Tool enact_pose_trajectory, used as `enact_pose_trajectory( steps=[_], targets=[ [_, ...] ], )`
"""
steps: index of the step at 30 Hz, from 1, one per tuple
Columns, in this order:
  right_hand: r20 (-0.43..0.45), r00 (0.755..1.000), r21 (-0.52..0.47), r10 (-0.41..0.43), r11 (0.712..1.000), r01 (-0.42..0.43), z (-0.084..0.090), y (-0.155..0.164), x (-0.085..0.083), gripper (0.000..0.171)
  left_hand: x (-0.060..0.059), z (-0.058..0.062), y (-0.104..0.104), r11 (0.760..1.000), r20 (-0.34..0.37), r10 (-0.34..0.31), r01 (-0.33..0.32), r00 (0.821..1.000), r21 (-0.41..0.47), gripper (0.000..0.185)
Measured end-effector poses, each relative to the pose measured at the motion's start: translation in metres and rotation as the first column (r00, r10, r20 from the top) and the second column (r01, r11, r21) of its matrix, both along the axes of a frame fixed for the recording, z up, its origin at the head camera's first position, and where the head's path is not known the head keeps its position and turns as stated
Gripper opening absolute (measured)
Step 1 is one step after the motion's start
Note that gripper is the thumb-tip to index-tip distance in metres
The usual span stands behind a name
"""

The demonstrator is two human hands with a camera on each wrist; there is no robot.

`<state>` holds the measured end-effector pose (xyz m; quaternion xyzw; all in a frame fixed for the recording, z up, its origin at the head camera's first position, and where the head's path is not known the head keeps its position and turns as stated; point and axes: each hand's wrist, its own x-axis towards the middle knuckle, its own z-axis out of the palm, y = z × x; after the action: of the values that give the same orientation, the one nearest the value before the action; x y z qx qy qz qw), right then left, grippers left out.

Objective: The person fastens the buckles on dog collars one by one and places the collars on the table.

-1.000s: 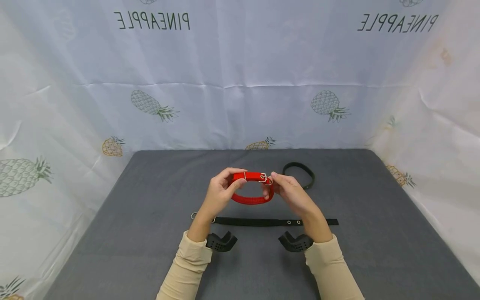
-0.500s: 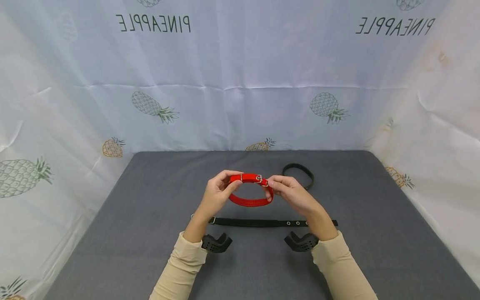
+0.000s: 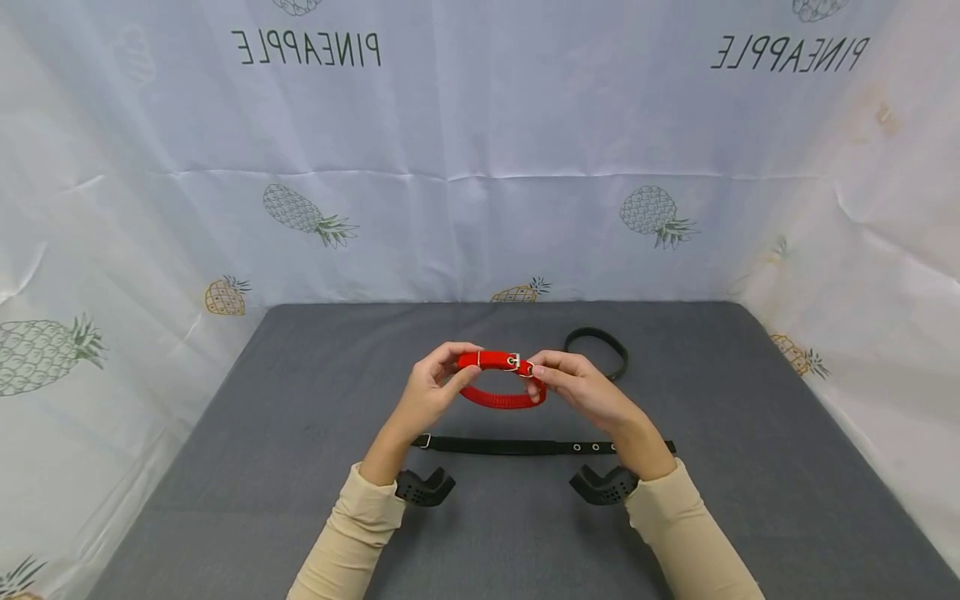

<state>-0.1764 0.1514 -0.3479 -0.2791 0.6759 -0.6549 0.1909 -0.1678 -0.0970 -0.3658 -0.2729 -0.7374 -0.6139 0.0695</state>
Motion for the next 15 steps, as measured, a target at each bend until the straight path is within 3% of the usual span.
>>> enact_pose_trajectory(
  steps=[15],
  targets=[
    [-0.009,1.0,-0.015,0.015,1.0,-0.015,0.005,-0.004,-0.001,0.014,-0.004,-0.005,-0.016,0.998,-0.059,0.06,-0.061,0.996,-0.019,0.027]
  ],
)
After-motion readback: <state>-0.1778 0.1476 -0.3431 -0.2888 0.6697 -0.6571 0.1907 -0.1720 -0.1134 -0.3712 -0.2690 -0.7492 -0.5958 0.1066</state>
